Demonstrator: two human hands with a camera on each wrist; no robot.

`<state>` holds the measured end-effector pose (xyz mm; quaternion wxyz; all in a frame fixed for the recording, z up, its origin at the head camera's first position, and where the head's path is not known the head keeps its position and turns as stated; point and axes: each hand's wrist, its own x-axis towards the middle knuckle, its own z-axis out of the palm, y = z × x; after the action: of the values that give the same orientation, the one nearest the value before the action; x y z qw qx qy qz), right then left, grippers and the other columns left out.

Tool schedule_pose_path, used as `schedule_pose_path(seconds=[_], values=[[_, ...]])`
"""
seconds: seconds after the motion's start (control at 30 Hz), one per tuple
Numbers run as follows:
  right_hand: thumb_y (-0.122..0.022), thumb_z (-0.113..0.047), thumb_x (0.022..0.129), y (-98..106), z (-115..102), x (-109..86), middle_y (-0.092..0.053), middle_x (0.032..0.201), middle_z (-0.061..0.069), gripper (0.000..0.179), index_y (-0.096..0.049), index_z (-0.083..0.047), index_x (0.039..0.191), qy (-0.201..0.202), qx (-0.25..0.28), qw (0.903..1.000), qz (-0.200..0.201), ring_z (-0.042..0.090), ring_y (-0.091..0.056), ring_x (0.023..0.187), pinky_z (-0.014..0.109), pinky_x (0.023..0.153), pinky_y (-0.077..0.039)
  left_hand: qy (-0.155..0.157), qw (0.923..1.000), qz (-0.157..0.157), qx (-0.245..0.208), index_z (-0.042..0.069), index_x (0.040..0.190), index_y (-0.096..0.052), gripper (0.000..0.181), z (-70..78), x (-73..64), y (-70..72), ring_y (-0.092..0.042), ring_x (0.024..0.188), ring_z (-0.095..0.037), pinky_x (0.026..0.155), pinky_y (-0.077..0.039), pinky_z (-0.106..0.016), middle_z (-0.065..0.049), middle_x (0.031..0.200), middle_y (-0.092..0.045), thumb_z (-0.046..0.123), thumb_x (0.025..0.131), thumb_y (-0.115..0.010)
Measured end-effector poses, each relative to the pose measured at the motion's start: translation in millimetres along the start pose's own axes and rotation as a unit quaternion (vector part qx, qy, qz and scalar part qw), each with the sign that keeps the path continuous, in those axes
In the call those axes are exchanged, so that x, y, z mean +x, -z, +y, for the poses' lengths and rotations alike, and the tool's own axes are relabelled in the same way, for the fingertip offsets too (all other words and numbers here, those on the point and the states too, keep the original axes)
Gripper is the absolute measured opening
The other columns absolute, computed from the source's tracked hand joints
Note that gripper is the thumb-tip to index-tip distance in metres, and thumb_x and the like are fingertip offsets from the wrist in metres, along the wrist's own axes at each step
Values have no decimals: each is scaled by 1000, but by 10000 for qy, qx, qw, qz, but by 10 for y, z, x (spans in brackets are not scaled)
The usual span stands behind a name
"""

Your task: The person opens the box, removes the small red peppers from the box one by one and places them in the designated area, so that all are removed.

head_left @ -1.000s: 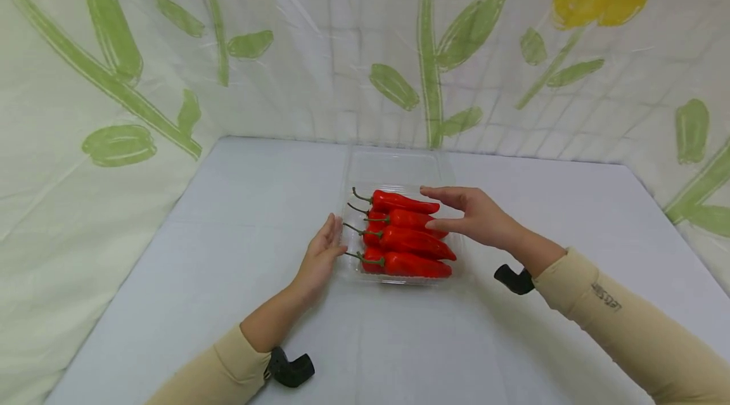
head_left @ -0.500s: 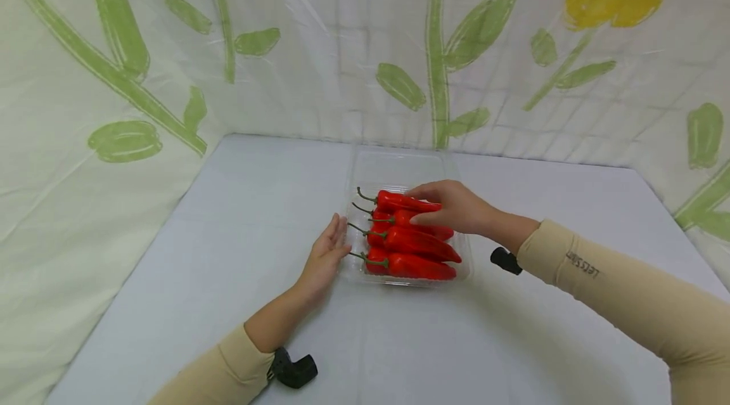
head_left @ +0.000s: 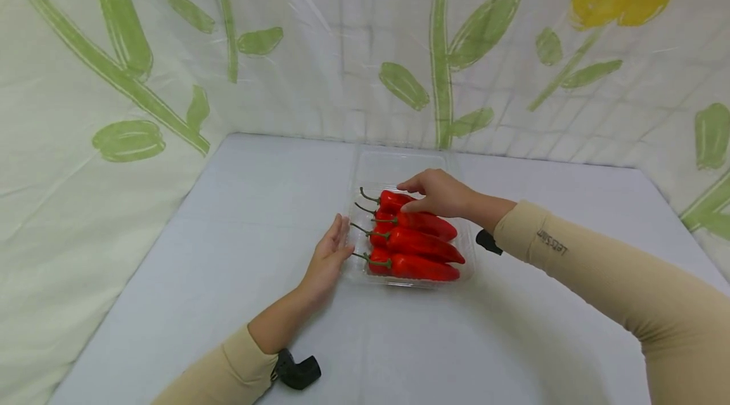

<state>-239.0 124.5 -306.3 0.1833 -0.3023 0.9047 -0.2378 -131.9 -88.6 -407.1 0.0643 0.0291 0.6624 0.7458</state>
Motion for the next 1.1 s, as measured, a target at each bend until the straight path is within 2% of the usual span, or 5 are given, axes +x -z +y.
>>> schedule_pose_path(seconds=[0.23, 0.43, 0.6, 0.87, 1.1], values=[[-67, -12, 85, -24, -36, 76, -65, 117, 15, 40, -60, -1, 122, -17, -109, 9999, -89, 30, -58, 111, 40, 92, -52, 92, 9998, 63, 150, -8, 146, 0, 63, -10, 2, -8, -6, 144, -32, 117, -10, -46, -22, 155, -8, -8, 93, -34], [-66, -12, 84, -49, -47, 151, -67, 113, 16, 36, -63, 1, 118, -275, -137, 9995, -42, 29, -59, 108, 39, 91, -52, 47, 9999, 32, 158, -8, 146, 1, 64, -11, 6, -12, -5, 144, -33, 116, -9, -47, -23, 154, -8, -7, 93, -34], [-67, -15, 83, -65, -50, 220, -68, 108, 16, 34, -66, 2, 113, -448, -411, 9981, -29, 29, -59, 102, 40, 91, -51, 59, 9999, 55, 120, -8, 146, 1, 64, -12, 10, -21, -6, 144, -33, 117, -9, -46, -23, 154, -8, -7, 93, -35], [-66, -15, 82, -118, -50, 299, -66, 111, 17, 35, -65, 3, 113, -573, -726, 9957, 35, 31, -58, 104, 41, 93, -49, 73, 9997, 85, 198, -8, 146, 0, 64, -12, 0, -24, -8, 144, -33, 117, -9, -47, -23, 154, -10, -8, 92, -35], [-68, -18, 82, -175, -64, 326, -65, 111, 17, 36, -65, 3, 111, -530, -993, 9936, 135, 30, -58, 104, 41, 94, -49, 46, 9998, 63, 173, -8, 146, 1, 64, -12, -4, -22, -6, 144, -32, 117, -8, -46, -23, 154, -9, -7, 93, -34]])
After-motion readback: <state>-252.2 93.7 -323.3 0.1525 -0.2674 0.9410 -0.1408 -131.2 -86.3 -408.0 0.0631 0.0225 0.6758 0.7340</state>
